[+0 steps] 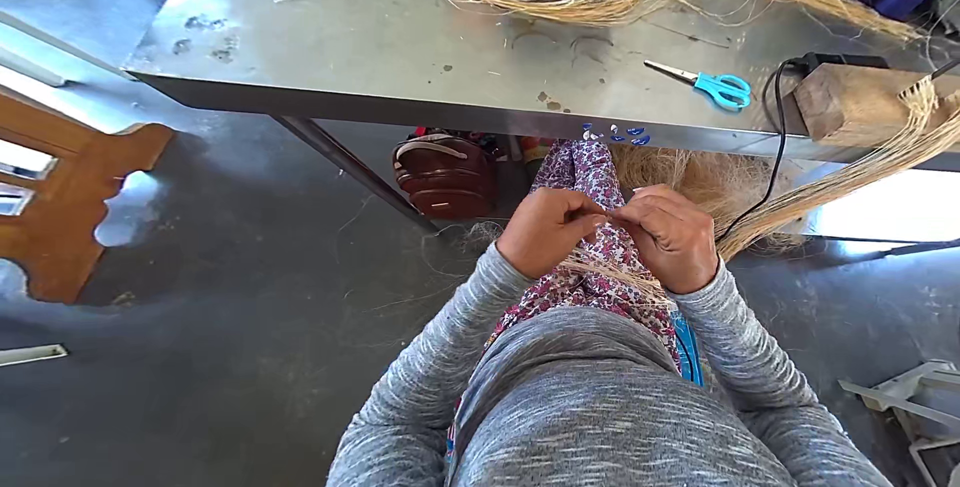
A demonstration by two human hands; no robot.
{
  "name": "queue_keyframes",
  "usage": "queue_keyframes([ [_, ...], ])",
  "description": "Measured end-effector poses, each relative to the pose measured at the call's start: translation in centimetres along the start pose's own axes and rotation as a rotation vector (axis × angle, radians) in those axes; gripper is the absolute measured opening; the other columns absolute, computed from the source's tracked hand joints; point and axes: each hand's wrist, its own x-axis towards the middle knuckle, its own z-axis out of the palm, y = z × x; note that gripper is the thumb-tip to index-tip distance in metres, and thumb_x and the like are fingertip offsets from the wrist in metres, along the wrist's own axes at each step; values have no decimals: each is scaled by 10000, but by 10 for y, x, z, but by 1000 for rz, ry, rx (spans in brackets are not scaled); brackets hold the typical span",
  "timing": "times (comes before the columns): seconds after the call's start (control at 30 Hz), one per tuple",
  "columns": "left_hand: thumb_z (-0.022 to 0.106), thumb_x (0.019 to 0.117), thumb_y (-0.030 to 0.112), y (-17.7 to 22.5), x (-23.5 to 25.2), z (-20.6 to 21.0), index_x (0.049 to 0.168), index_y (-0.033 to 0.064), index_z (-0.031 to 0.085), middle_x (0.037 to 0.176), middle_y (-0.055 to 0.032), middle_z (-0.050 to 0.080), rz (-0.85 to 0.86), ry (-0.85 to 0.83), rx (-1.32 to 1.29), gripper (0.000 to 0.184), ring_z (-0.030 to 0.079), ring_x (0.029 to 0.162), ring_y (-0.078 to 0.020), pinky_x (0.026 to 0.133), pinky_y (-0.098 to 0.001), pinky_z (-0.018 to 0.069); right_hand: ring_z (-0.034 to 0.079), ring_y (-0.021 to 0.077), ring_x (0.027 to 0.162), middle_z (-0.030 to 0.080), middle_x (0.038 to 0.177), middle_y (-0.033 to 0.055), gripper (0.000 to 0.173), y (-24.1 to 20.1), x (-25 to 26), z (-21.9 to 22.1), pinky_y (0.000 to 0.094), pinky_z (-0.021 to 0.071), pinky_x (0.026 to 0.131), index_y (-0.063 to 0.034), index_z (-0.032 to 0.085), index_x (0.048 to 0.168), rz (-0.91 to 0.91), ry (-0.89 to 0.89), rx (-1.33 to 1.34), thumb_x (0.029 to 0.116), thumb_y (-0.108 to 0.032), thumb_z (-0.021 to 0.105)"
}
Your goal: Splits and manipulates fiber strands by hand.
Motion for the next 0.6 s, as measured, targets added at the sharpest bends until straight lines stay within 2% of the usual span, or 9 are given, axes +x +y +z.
queue_keyframes([
  [0.07,650,957,43,-2,-2,2,905,2,734,732,-32,692,77,129,95,107,628,630,-43,635,-225,535,733,240,850,752,831,129,122,0,6,1,349,578,892,11,774,887,-27,-7,-12,917,-13,657],
  [0.1,648,954,26,-2,-3,3,887,-3,729,714,-48,680,105,172,131,109,617,615,-65,614,-240,522,734,241,848,753,834,130,125,1,9,1,356,576,898,13,772,890,-36,-13,-9,917,-9,652],
  [0.23,641,960,73,-6,-7,-5,881,27,732,696,-22,673,108,246,246,129,611,612,-56,608,-250,508,740,251,869,758,851,130,136,10,15,-5,372,581,903,14,763,890,-21,-33,0,944,-58,661],
  [0.37,654,960,65,-11,-9,-18,883,21,732,704,-20,674,55,283,228,118,603,611,-38,614,-234,509,736,311,888,759,895,161,144,29,13,-22,439,590,841,22,769,916,157,-27,-164,947,-74,665],
  [0.43,660,955,56,-10,-10,-23,880,25,734,704,-14,676,24,308,223,110,600,610,-26,612,-218,505,724,343,929,741,980,203,141,33,14,-30,474,584,830,38,756,954,263,18,-260,959,-63,658],
  [0.53,665,954,46,-6,-8,-25,871,23,738,698,-27,677,-14,314,253,113,599,601,-50,605,-247,503,715,192,869,724,1031,173,138,17,16,-32,306,604,775,44,745,1005,219,125,-117,969,-58,660],
  [0.6,668,955,50,-2,-6,-21,864,18,738,698,-43,678,-21,296,285,120,607,601,-77,606,-279,508,719,132,862,730,1075,167,140,-3,14,-23,261,620,747,58,741,1029,146,113,115,954,-32,665],
])
